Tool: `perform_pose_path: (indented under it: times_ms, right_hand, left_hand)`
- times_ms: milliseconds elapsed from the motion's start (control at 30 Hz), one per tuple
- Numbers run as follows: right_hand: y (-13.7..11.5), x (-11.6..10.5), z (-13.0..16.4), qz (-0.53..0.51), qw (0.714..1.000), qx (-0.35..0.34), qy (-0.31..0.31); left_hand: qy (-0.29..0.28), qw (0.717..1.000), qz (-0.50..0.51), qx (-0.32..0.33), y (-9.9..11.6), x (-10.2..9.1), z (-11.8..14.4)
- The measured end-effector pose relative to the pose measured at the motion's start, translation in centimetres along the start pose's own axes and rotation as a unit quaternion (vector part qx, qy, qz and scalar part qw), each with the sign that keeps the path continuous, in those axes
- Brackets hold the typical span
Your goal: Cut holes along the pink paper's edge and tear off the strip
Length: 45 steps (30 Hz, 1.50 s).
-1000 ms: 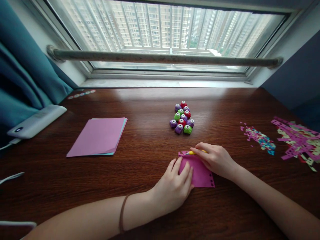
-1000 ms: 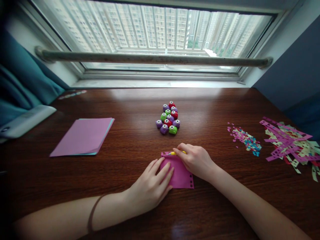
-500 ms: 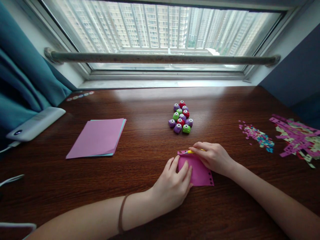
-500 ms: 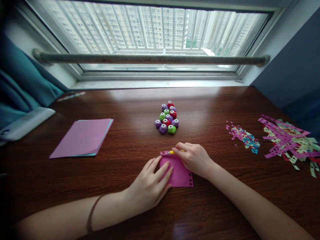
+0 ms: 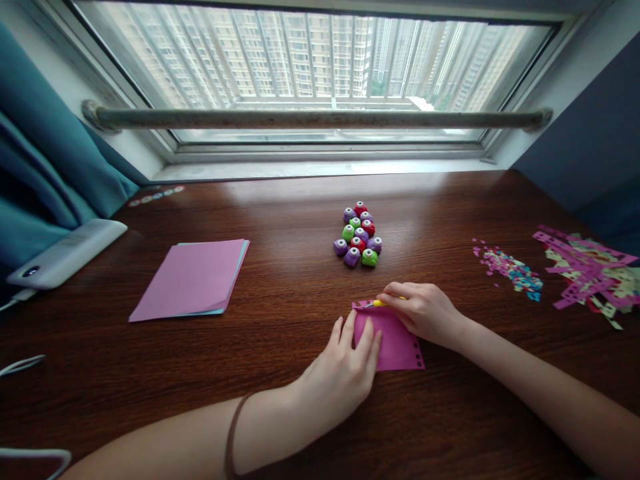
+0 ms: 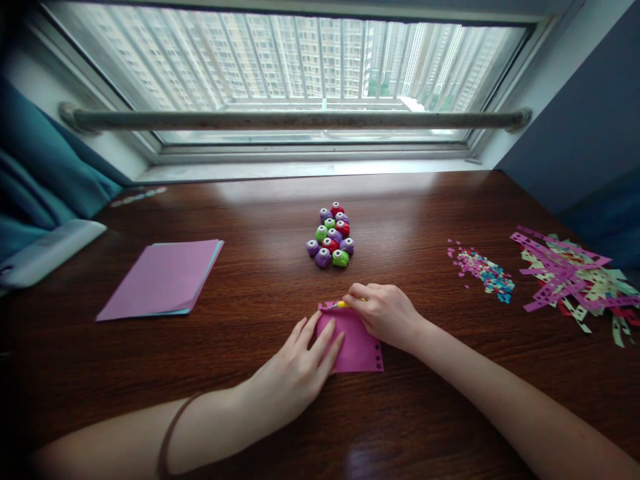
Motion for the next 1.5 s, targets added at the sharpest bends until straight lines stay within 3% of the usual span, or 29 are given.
perform_pose_path:
  times_ms: [200,567,1100,1333,1500]
  right_hand:
    - [0.5,-0.2,0.4,-0.002,0.999,0.009,-0.035]
    - [2.2,-1.9,2.0,-0.003,1.0,0.008,-0.029]
    - [5.2,-3.4,5.1,-0.01,0.996,0.062,-0.064]
    - [3.5,-2.7,3.8,-0.13,0.982,0.139,-0.003]
    - [1.0,-1.0,1.6,-0.145,0.977,0.154,-0.022]
  left_hand:
    - [0.001,1.0,0.007,-0.006,0.0,0.2,0.0]
    - [0.003,1.0,0.004,-0.008,0.1,0.1,0.1]
    - [0.006,1.0,0.005,-0.014,0.1,0.0,0.1]
    - [0.014,1.0,-0.01,-0.005,0.4,0.2,0.2]
    - [0.015,1.0,-0.017,0.001,0.4,0.2,0.1]
Point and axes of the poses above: each hand's wrist, its own z-axis away from the middle knuckle, its own x-axis out of the palm, y = z × x, the point moved 5 cm from there along -z, towards the middle knuckle, and after that the axes turned 12 degrees about y, right-handed, at the moved point
